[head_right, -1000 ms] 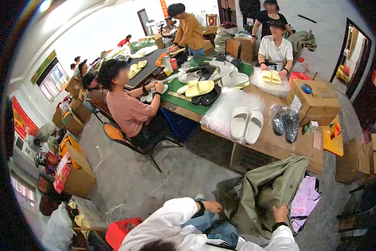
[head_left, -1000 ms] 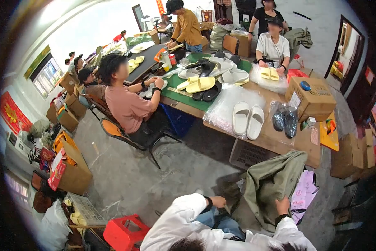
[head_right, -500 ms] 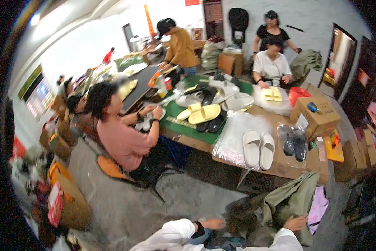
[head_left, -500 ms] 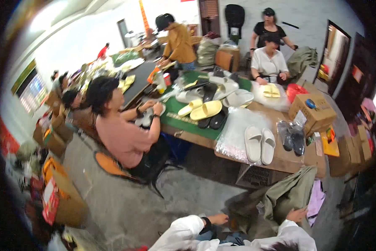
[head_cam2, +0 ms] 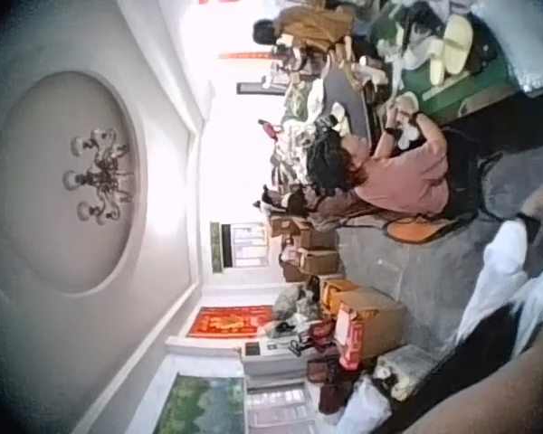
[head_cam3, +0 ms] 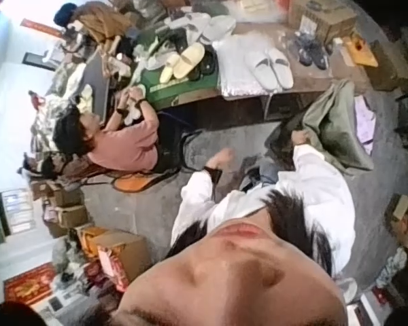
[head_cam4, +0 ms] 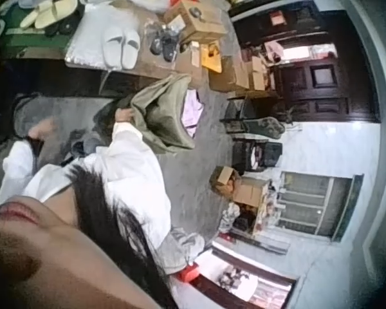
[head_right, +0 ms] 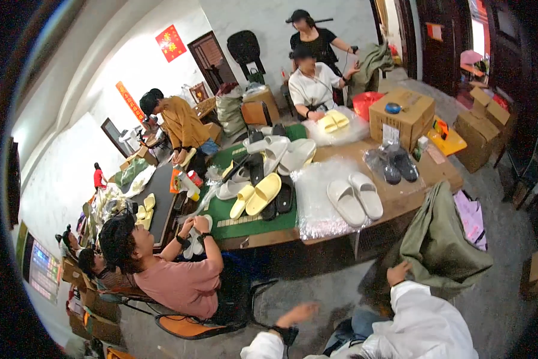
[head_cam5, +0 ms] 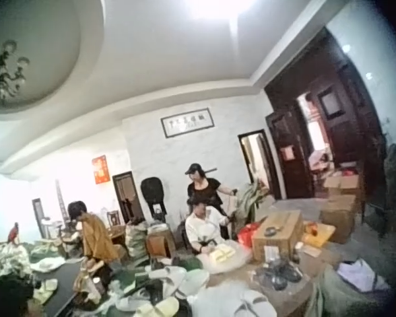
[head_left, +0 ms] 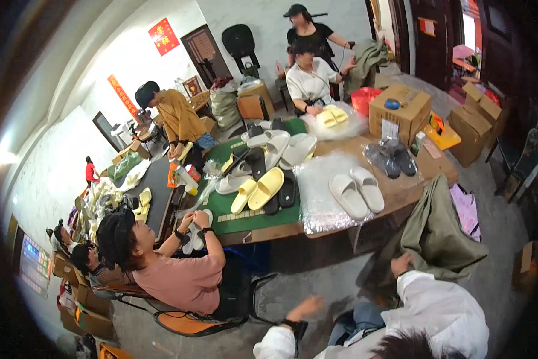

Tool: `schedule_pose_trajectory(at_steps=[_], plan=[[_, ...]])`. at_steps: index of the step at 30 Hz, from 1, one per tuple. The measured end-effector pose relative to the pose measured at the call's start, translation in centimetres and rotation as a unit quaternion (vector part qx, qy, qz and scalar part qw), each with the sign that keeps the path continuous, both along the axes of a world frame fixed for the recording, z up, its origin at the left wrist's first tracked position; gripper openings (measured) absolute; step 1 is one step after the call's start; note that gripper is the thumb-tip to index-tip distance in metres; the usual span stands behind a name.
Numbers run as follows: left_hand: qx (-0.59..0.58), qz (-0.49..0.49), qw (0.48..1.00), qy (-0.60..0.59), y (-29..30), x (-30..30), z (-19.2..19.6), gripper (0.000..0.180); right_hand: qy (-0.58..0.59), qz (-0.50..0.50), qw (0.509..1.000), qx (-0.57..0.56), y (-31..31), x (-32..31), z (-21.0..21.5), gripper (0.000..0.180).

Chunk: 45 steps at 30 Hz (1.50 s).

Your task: The recorder is sorting and packing slippers into plastic bags in a shoe manufacturing workshop.

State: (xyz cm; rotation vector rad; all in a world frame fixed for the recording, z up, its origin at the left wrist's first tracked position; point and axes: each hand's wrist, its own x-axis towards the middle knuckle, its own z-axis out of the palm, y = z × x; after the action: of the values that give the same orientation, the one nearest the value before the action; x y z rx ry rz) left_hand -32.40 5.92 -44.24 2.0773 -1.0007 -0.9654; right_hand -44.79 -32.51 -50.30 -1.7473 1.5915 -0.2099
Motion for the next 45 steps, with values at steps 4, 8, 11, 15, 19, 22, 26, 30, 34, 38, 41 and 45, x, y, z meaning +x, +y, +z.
schedule_pose_trajectory(at_steps=[4,8,11,15,19,22,26,30,34,38,41,45], plan=[[-0.144,0.206,0.952,-0.173,-6.8,6.8,19.9,0.028,0.046,0.088,0.995,0.013,-0.8,2.0,2.0,0.075],[-0.413,0.047,0.905,0.094,-9.4,6.1,38.9,0.034,-0.056,0.159,0.986,0.009,-1.6,4.4,3.3,0.070],[-0.440,-0.064,0.849,-0.285,-8.9,3.3,47.4,0.033,-0.137,0.206,0.969,-0.003,-1.7,8.4,6.2,0.068],[-0.493,0.069,0.727,-0.472,-12.8,0.9,50.9,0.023,-0.148,0.262,0.952,-0.047,-4.2,13.9,7.6,0.068],[-0.501,-0.017,0.723,-0.475,-15.6,3.2,50.4,0.029,-0.187,0.273,0.935,-0.128,-8.2,16.9,7.3,0.066],[-0.503,0.018,0.719,-0.479,-17.2,4.5,49.6,0.028,-0.188,0.277,0.934,-0.124,-9.9,19.0,7.9,0.065],[-0.569,-0.024,0.668,-0.480,-20.3,8.0,49.5,0.018,-0.203,0.300,0.922,-0.138,-11.7,21.1,6.9,0.063],[-0.584,-0.006,0.651,-0.485,-23.1,10.6,49.1,0.020,-0.202,0.335,0.908,-0.152,-12.5,24.0,6.1,0.063],[-0.572,0.024,0.618,-0.538,-23.6,12.8,48.4,0.023,-0.131,0.480,0.839,-0.222,-11.0,26.5,10.4,0.067],[-0.635,0.093,0.597,-0.481,-25.0,14.0,48.0,0.027,-0.106,0.500,0.834,-0.210,-10.6,27.6,8.8,0.072],[-0.498,0.136,0.574,-0.636,-23.3,15.6,42.5,0.029,-0.147,0.510,0.820,-0.217,-9.7,27.4,10.1,0.071],[-0.344,0.270,0.677,-0.592,-22.9,24.0,40.1,0.064,-0.170,0.472,0.850,-0.159,-10.3,27.3,8.3,0.067]])
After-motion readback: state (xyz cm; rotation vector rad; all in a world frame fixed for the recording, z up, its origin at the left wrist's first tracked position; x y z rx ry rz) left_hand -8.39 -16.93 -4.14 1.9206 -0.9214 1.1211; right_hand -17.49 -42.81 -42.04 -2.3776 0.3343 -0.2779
